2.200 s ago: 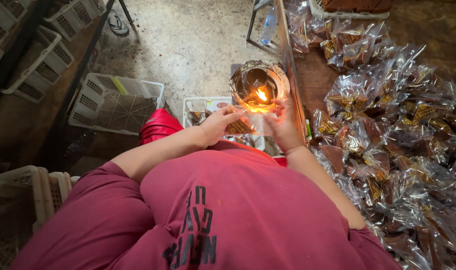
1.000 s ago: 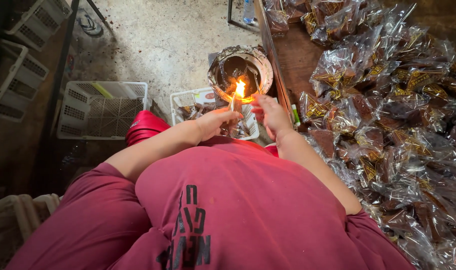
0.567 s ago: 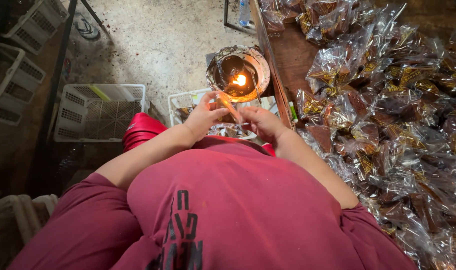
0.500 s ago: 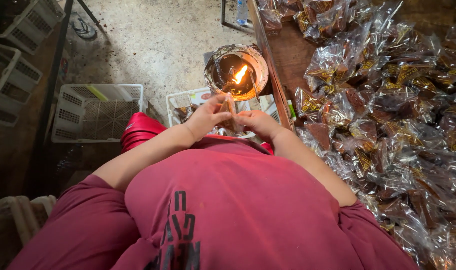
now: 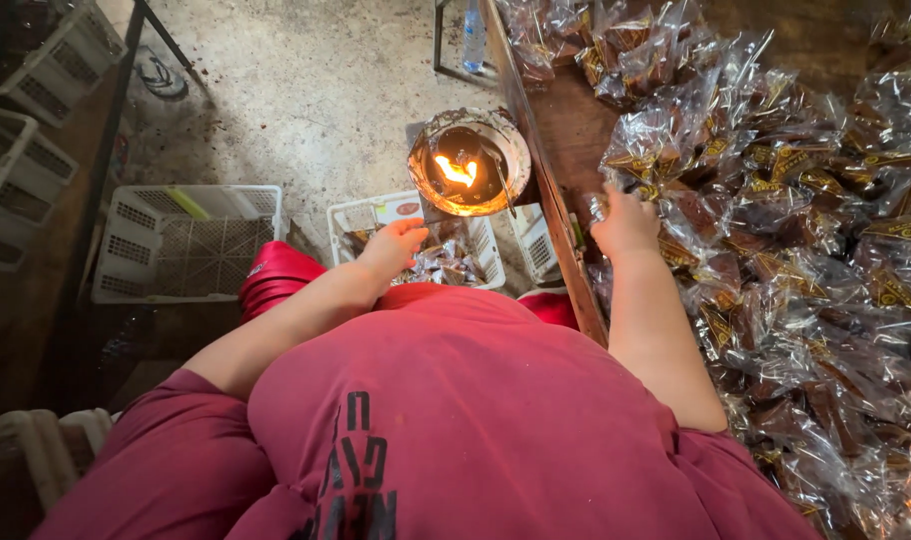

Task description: Sealing plastic bags containing food items using a small flame burner at a production station.

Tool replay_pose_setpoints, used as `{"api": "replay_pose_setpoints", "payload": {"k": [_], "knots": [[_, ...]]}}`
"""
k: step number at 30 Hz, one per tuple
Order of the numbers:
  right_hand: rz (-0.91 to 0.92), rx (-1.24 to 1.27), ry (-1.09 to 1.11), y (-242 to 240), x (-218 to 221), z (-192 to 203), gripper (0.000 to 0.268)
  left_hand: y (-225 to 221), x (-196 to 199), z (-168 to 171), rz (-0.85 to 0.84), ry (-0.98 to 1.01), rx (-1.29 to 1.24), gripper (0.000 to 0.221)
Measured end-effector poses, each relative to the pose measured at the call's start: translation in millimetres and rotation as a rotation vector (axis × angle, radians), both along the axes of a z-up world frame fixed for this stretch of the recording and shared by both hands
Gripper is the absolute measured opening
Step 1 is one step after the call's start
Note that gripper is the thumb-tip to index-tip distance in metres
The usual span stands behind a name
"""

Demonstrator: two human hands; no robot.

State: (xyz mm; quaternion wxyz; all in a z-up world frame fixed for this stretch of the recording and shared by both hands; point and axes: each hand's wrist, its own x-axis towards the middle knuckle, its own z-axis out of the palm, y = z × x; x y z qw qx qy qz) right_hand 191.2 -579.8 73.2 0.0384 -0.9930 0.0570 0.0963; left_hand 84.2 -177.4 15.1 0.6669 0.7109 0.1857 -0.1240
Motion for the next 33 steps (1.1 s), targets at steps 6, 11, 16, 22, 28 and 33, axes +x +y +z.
{"api": "replay_pose_setpoints", "payload": {"k": [6,11,16,22,28,33], "knots": [[0.059,0.613,-1.03,59.6,-46.9,66.9,0.047,-22.5,-21.4,71.8,-0.15,-0.129,-0.294,0.05],[0.403,1.201,-0.549,162.6,-97.6,80.3,0.044,-40.7,-26.7,84.0,-0.231,-0.046,-0.698,0.04],[0.386,1.024,-0.014,151.7,-88.7,27.7,0.119,-38.5,-23.0,74.2,-0.259,-0.14,-0.569,0.027],[0.222,1.462,-0.303,148.6,-80.9,18.3,0.034,-22.0,-2.9,14.1,-0.109,-0.182,-0.502,0.03],[0.237,1.35,-0.15,157.7,-85.0,26.0,0.022,-21.4,-7.0,17.8,-0.049,-0.148,-0.422,0.02],[0.177,1.121,0.019,139.9,-48.4,-32.4,0.012,-6.3,-2.5,19.0,0.173,-0.199,-0.352,0.028]]}}
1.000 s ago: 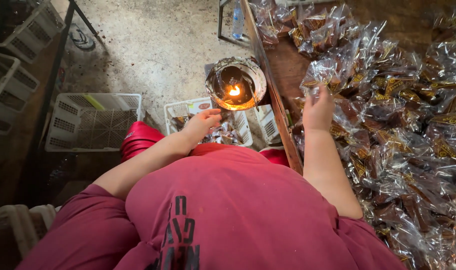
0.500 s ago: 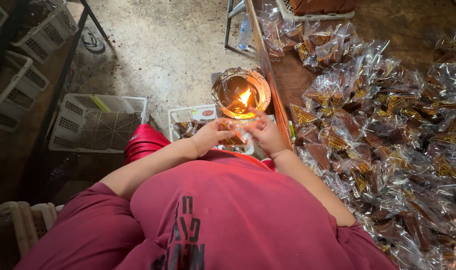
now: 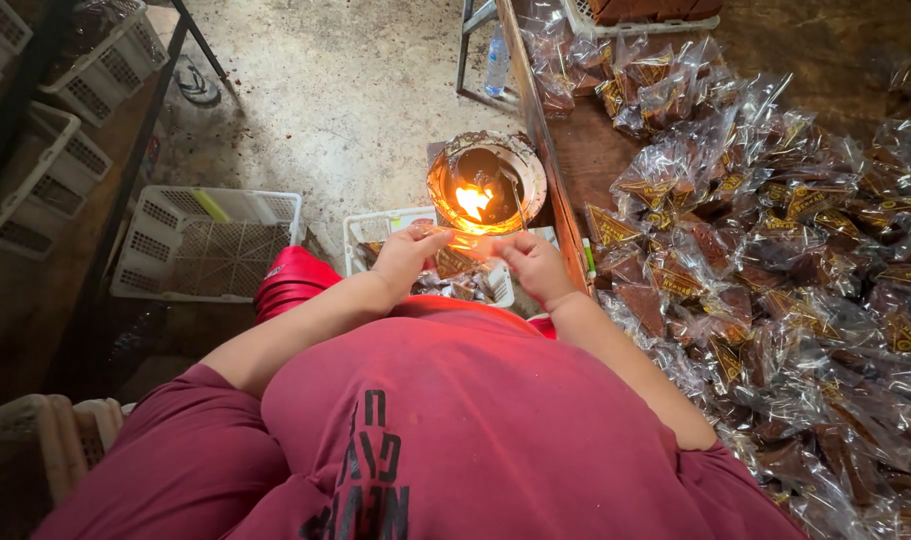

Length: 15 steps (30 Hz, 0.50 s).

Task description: Sealing plastic bags containing food items using a small flame burner at a production station.

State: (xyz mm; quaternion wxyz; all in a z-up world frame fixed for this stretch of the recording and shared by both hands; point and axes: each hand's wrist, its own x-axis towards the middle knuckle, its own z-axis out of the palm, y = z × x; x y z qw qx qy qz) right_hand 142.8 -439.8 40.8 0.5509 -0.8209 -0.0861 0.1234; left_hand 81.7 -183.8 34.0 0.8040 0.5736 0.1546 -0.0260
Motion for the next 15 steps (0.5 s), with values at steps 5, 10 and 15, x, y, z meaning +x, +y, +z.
{"api": "replay_pose_setpoints", "payload": {"k": [5,10,15], "knots": [[-0.01,0.407,0.368,20.4,-39.3,64.1,0.026,-19.7,-16.9,54.0,-0.213,-0.148,0.536,0.051],[-0.263,0.632,0.493,19.0,-43.8,101.6,0.022,-37.5,-1.5,42.2,-0.731,-0.048,0.93,0.081],[-0.469,0.758,0.383,-7.2,-3.6,41.7,0.021,-47.2,8.3,26.9,-0.469,0.162,0.088,0.031]]}}
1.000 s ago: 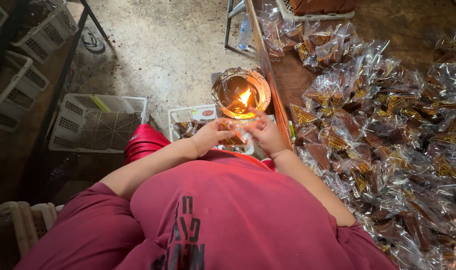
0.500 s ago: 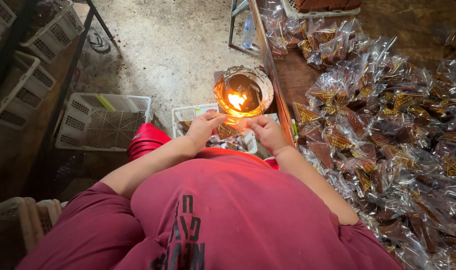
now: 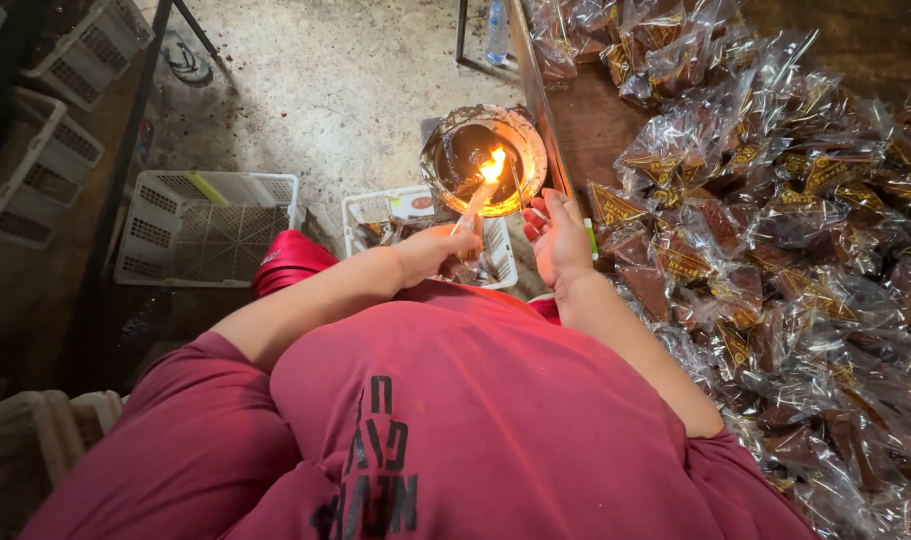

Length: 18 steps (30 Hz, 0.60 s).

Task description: Sealing plastic bags containing food items using a small flame burner at a production station.

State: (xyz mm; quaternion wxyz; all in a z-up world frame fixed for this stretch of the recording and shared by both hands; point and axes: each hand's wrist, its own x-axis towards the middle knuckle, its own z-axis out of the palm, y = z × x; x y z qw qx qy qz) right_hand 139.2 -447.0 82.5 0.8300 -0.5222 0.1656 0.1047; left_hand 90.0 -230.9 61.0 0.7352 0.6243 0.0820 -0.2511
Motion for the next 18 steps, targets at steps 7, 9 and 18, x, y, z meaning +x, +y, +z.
{"api": "replay_pose_setpoints", "payload": {"k": [7,9,18], "knots": [[0.126,-0.225,-0.091,-0.5,4.9,-6.6,0.019,4.1,26.6,-4.2,0.16,0.272,-0.151,0.05],[0.147,-0.292,-0.105,-1.1,7.6,-10.7,0.017,3.8,26.9,1.6,0.194,0.326,-0.163,0.045],[0.448,-0.07,0.067,13.5,-11.4,-3.4,0.033,-9.2,-5.0,45.4,0.05,0.197,-0.238,0.033]]}}
